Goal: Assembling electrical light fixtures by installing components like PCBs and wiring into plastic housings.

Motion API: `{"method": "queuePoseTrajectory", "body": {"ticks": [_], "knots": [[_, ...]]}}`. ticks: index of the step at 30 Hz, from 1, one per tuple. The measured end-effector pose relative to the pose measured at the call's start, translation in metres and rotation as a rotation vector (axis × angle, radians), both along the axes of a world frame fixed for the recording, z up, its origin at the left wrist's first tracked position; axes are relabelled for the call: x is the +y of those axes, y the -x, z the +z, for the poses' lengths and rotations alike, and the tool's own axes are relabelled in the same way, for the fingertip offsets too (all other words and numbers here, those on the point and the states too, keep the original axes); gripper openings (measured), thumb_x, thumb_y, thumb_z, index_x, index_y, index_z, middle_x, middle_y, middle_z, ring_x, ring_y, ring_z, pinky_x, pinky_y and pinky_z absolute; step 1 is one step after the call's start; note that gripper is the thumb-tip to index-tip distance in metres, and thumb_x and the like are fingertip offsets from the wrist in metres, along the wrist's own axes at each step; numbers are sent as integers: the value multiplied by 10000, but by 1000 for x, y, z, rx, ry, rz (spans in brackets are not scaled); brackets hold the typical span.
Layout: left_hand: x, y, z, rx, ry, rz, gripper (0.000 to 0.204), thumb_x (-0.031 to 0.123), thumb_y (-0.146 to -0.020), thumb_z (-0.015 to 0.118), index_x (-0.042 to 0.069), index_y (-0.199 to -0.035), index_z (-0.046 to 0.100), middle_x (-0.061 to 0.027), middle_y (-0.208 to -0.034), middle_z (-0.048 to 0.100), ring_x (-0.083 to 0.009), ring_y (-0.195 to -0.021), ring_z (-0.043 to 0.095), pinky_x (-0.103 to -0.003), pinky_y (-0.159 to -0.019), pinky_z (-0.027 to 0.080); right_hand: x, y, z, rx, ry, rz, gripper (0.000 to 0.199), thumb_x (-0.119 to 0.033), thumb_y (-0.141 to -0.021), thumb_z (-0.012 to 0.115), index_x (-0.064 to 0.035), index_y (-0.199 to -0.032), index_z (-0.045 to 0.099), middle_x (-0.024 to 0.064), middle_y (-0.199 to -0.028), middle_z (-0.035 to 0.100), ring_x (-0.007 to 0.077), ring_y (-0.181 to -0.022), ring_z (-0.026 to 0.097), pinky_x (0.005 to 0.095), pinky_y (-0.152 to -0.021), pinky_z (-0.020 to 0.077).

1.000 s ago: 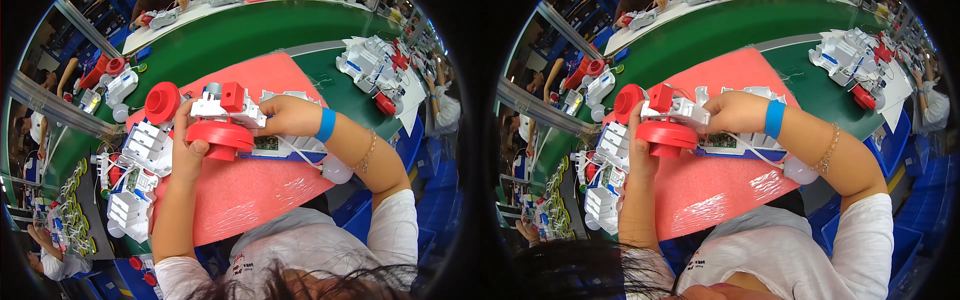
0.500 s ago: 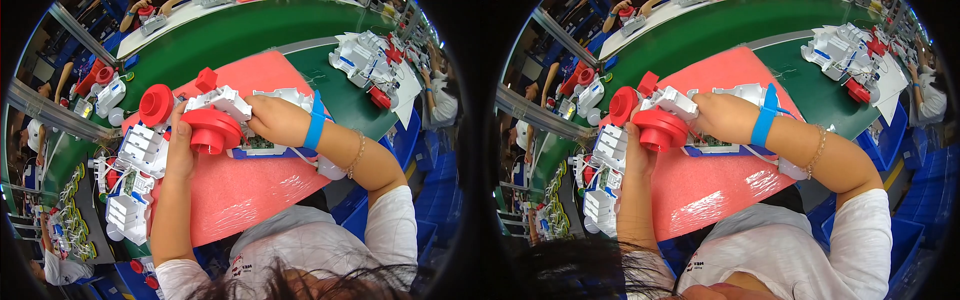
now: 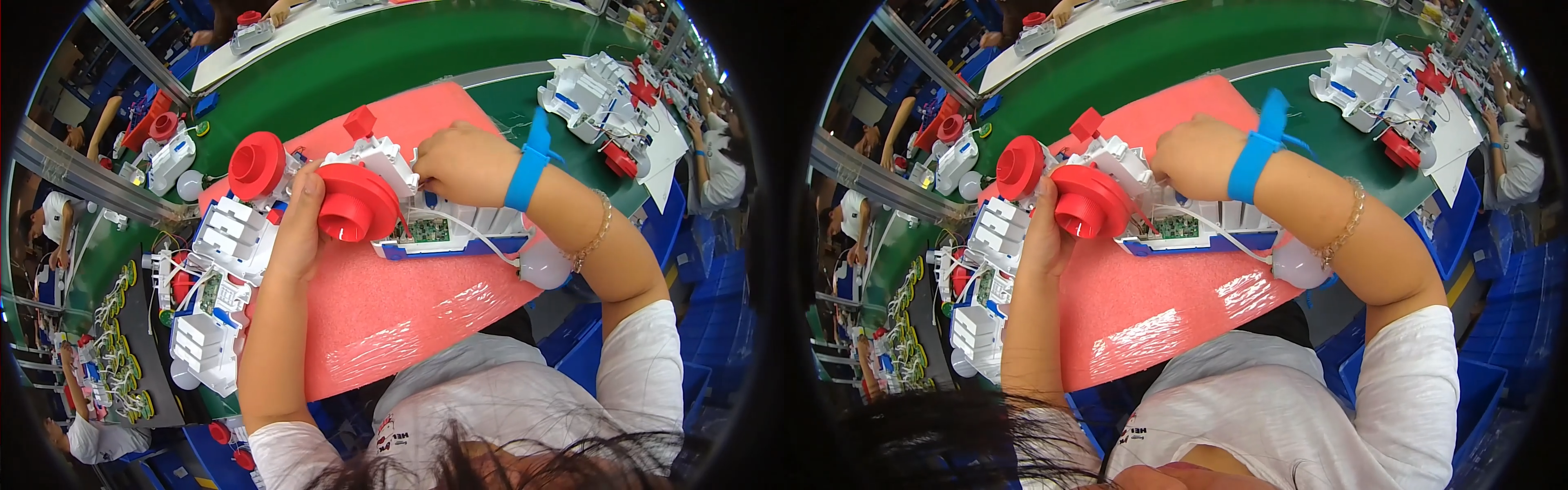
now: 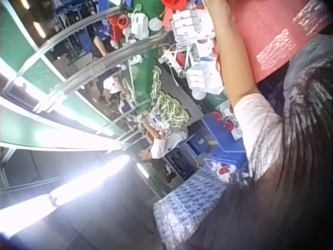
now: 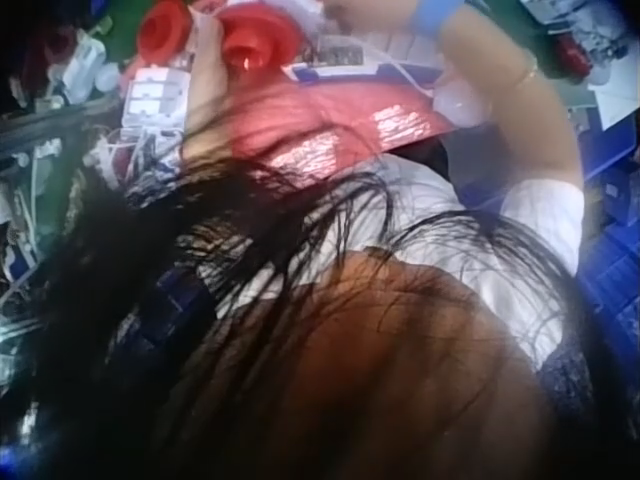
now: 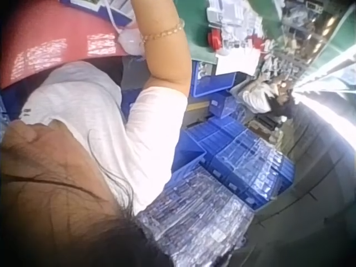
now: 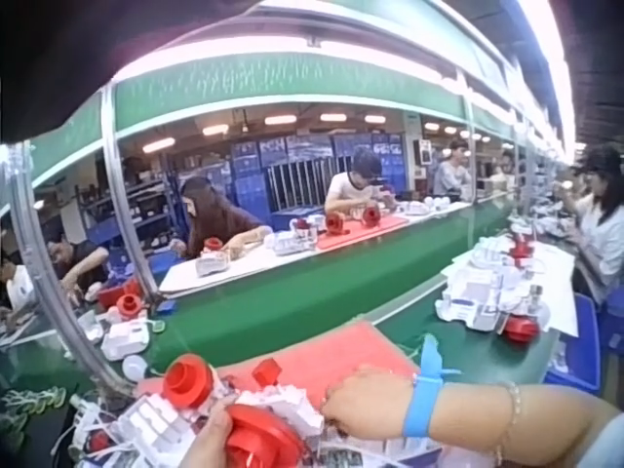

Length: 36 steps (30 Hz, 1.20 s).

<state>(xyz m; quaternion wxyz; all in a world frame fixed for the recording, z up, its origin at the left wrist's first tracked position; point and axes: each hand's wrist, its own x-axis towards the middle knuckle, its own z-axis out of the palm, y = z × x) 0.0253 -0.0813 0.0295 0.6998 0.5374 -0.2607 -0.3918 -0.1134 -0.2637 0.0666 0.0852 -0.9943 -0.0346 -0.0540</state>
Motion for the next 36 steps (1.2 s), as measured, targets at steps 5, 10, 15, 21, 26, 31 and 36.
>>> {"method": "queuePoseTrajectory", "body": {"ticks": [5,10,15,21,26,31,36], "knots": [[3,0,4,77,-7,-16,500,501,-884,403,74,-1140,457,-60,-1062,552,-151,-956,561,-314,-785,495,22,-6,-5,148,-145,-138,159,-160,-731,569,-14,-774,615,179,-738,601,335,-708,584,414,-661,456],[16,5,-8,325,-9,-9,577,540,-880,354,41,-1157,440,-114,-1085,555,-221,-986,571,-386,-775,520,42,3,-22,57,-234,-237,159,-141,-752,556,-16,-850,565,164,-736,610,334,-693,584,415,-629,454],[13,-2,-15,291,10,-98,603,549,-883,315,33,-1181,407,-135,-1111,540,-260,-999,570,-451,-771,526,33,1,-31,88,-152,-231,146,-119,-757,551,-27,-868,529,155,-723,611,324,-664,591,413,-610,454],[26,-12,-36,320,178,-155,618,487,-815,537,58,-1232,382,-109,-1163,505,-239,-1078,518,-436,-831,499,42,0,-22,88,-104,-247,121,-101,-732,565,-24,-822,542,145,-707,604,322,-662,583,418,-623,445],[23,0,-22,88,66,-191,589,195,-761,637,66,-1263,358,-71,-1151,505,-191,-1067,511,-341,-852,482,45,6,-28,-29,-106,-268,107,-102,-721,577,-34,-799,549,132,-705,597,316,-694,569,418,-665,429],[10,5,-28,167,123,-55,486,136,-814,532,63,-1262,357,-68,-1149,503,-177,-1039,523,-309,-827,482,48,7,-38,1,42,-267,93,-121,-721,583,-43,-763,554,120,-703,598,298,-685,562,393,-693,420],[8,12,-36,274,155,-33,408,173,-858,439,73,-1246,366,-77,-1152,493,-183,-1035,529,-340,-800,501,51,11,-36,-21,76,-236,106,-136,-712,591,-39,-726,551,115,-661,577,289,-656,553,381,-700,414]]}}
